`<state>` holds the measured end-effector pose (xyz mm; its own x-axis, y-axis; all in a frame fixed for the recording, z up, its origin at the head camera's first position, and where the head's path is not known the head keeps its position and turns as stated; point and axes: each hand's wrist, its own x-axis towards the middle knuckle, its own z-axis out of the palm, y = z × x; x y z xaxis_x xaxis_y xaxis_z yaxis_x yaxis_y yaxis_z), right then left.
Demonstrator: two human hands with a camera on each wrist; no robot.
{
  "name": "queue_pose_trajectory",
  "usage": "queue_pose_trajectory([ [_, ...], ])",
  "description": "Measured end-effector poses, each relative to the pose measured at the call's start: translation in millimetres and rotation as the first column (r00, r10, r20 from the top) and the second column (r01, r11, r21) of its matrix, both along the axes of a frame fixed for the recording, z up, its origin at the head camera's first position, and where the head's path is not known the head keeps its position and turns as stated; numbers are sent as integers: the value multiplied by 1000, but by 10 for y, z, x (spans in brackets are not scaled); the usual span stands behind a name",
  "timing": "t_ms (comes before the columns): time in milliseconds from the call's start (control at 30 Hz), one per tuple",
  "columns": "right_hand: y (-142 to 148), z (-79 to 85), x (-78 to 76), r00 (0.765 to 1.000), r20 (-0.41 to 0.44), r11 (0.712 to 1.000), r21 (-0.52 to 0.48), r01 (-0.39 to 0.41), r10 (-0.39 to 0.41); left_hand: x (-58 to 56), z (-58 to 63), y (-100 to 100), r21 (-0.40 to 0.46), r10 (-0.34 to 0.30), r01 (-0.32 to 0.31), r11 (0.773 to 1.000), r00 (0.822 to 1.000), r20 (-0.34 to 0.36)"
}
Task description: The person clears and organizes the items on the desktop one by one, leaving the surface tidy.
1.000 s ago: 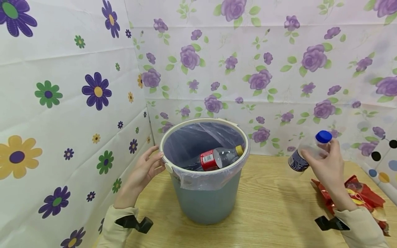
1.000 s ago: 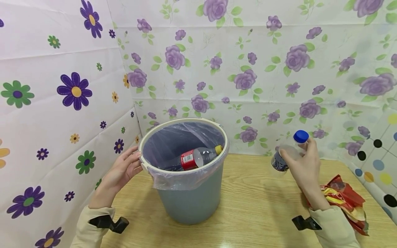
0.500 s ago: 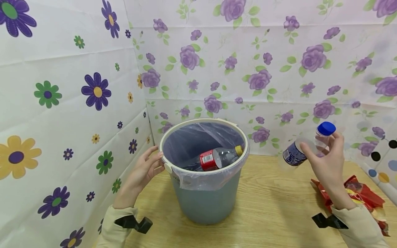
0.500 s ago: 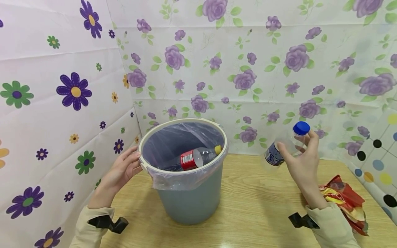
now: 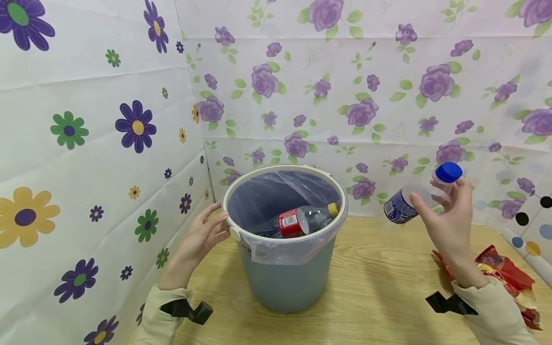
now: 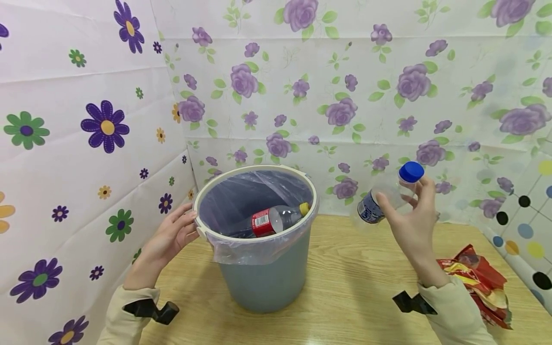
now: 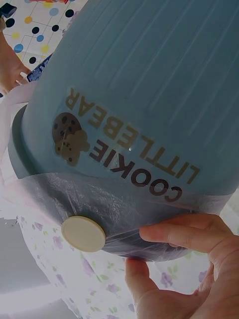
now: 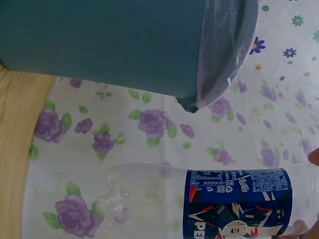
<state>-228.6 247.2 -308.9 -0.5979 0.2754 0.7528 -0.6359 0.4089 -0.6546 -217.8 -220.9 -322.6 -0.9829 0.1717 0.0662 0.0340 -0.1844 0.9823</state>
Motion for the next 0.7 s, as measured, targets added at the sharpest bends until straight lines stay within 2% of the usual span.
queue_pose_trajectory([
  [200,-58,42,-27,993,-106,998,-18,-56,54,-10,-6,6,6,-4,4,1000,1000,-6],
  [433,-132,208,-47,973,-202,993,-18,-116,110,-3,-3,-4,3,10,-10,1000,1000,-3],
  [700,-287,391,-34,923,-329,966,-88,-242,201,-4,-11,6,4,4,-4,1000,1000,-9],
])
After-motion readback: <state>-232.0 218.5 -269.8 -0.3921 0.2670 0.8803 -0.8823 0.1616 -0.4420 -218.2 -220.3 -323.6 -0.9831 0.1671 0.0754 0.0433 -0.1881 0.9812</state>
